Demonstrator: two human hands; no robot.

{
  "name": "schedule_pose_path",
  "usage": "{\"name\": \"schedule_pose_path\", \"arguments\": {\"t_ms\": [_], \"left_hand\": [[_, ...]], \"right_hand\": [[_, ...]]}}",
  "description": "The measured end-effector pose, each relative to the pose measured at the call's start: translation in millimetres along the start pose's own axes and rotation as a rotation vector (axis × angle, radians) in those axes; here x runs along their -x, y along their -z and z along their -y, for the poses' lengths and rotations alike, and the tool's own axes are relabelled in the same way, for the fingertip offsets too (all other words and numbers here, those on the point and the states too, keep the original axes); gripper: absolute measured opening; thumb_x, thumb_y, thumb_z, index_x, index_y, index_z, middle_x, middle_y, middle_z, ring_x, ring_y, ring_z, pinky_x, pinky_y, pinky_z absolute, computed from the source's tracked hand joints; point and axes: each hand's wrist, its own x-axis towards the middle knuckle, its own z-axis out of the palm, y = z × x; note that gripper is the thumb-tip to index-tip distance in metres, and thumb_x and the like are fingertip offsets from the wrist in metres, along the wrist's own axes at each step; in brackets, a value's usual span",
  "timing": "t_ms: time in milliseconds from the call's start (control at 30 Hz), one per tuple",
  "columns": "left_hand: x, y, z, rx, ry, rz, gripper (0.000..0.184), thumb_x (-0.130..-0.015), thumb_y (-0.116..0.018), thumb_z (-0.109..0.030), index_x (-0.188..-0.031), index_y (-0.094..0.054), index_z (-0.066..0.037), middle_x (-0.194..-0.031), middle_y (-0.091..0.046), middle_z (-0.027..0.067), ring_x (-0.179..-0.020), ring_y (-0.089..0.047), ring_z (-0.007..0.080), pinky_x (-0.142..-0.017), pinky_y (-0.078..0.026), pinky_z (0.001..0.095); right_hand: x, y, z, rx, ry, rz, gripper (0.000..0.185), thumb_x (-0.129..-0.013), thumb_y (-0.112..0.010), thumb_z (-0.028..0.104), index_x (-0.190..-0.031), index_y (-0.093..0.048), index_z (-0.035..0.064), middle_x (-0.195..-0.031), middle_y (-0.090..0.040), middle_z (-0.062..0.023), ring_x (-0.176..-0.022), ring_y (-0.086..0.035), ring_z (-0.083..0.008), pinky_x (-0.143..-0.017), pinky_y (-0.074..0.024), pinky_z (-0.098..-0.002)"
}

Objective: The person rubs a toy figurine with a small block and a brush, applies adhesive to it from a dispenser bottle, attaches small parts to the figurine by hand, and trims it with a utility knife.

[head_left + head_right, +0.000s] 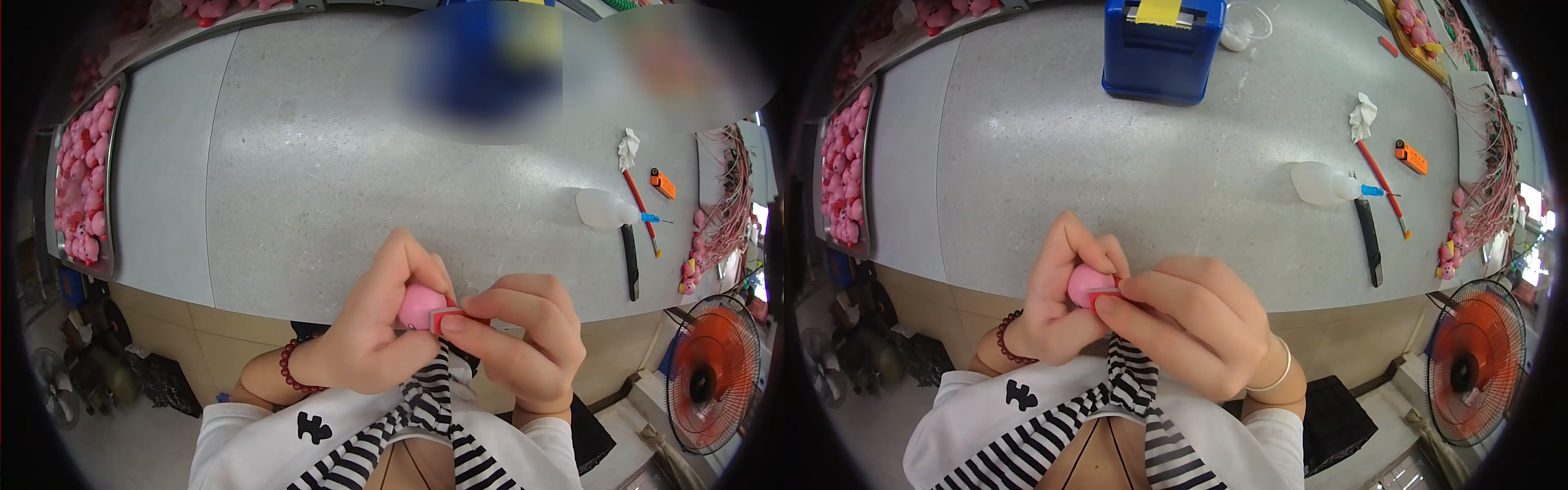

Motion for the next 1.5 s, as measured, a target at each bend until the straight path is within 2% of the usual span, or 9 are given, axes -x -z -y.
{"name": "schedule_pose_path", "arguments": {"t_ms": [167, 667, 867, 1000, 1067, 1167, 1233, 1367, 1500], "left_hand": [[1, -2, 3, 0.028, 0.000, 0.030, 0.026, -0.069, -0.042, 0.007, -0.092, -0.032, -0.002, -0.082, -0.046, 0.0073, -0.068, -0.037, 0.0079, -0.062, -0.033, 0.0213], [-1, -3, 4, -0.076, 0.047, 0.056, 0.023, -0.075, -0.049, -0.001, -0.092, -0.034, -0.002, -0.078, -0.045, 0.0062, -0.063, -0.038, 0.0092, -0.055, -0.033, 0.0224], [-1, -4, 2, -0.068, 0.036, 0.040, 0.026, -0.068, -0.043, 0.005, -0.092, -0.034, -0.002, -0.079, -0.045, 0.0062, -0.064, -0.037, 0.0088, -0.058, -0.034, 0.0221], [-3, -1, 1, 0.018, 0.057, 0.068, 0.028, -0.066, -0.040, 0.005, -0.092, -0.033, -0.002, -0.081, -0.044, 0.0057, -0.068, -0.037, 0.0085, -0.062, -0.033, 0.0221], [-3, -2, 2, 0.010, 0.055, 0.067, 0.028, -0.066, -0.040, 0.005, -0.092, -0.033, -0.002, -0.081, -0.044, 0.0056, -0.068, -0.036, 0.0083, -0.062, -0.033, 0.0221], [-4, -1, -1, -0.036, 0.063, 0.129, 0.037, -0.062, -0.039, 0.013, -0.092, -0.029, -0.006, -0.082, -0.047, 0.0124, -0.068, -0.039, 0.0095, -0.065, -0.034, 0.0213], [-1, -4, 0, -0.092, 0.117, 0.051, 0.028, -0.065, -0.041, 0.005, -0.092, -0.033, -0.002, -0.079, -0.044, 0.0043, -0.066, -0.037, 0.0081, -0.059, -0.033, 0.0215], [-1, -7, 4, -0.017, 0.017, 0.026, 0.024, -0.073, -0.048, 0.001, -0.092, -0.034, -0.003, -0.079, -0.045, 0.0045, -0.063, -0.037, 0.0083, -0.058, -0.034, 0.0217], [-3, -4, -1, 0.043, 0.034, 0.017, 0.022, -0.077, -0.050, -0.002, -0.092, -0.034, -0.003, -0.080, -0.046, 0.0052, -0.064, -0.038, 0.0088, -0.059, -0.034, 0.0222]], "right_hand": [[-7, -5, 8, -0.026, -0.055, -0.008, 0.042, -0.042, -0.059, 0.007, -0.082, -0.064, -0.0031, -0.083, -0.057, -0.0106, -0.069, -0.056, -0.0211, -0.056, -0.0481, -0.0260], [12, 2, 5, 0.054, -0.048, -0.025, 0.041, -0.042, -0.060, 0.008, -0.081, -0.064, -0.0031, -0.082, -0.057, -0.0109, -0.069, -0.055, -0.0200, -0.053, -0.0471, -0.0246], [7, 0, 10, 0.004, -0.093, -0.028, 0.036, -0.045, -0.063, 0.006, -0.081, -0.065, 0.0000, -0.082, -0.056, -0.0078, -0.069, -0.054, -0.0184, -0.053, -0.0456, -0.0241], [25, 15, 7, 0.137, -0.196, -0.044, 0.033, -0.049, -0.066, 0.007, -0.082, -0.066, 0.0048, -0.082, -0.056, -0.0051, -0.068, -0.053, -0.0181, -0.056, -0.0440, -0.0257], [27, 17, 15, 0.107, -0.264, -0.243, 0.033, -0.050, -0.067, 0.007, -0.082, -0.066, 0.0056, -0.081, -0.056, -0.0046, -0.068, -0.053, -0.0179, -0.055, -0.0437, -0.0251], [25, 6, 11, 0.081, -0.203, -0.223, 0.035, -0.049, -0.066, 0.006, -0.084, -0.066, 0.0042, -0.080, -0.056, -0.0051, -0.069, -0.053, -0.0178, -0.054, -0.0446, -0.0243], [19, 0, 10, 0.035, -0.159, -0.111, 0.039, -0.046, -0.063, 0.006, -0.084, -0.066, 0.0020, -0.080, -0.056, -0.0069, -0.068, -0.054, -0.0185, -0.055, -0.0457, -0.0239], [4, -12, 14, 0.026, -0.105, -0.107, 0.039, -0.042, -0.060, 0.008, -0.080, -0.065, -0.0008, -0.080, -0.057, -0.0096, -0.068, -0.055, -0.0194, -0.053, -0.0460, -0.0236], [15, -1, 8, 0.010, -0.073, -0.079, 0.037, -0.043, -0.060, 0.007, -0.078, -0.064, -0.0016, -0.081, -0.057, -0.0103, -0.068, -0.055, -0.0199, -0.054, -0.0470, -0.0244]]}}
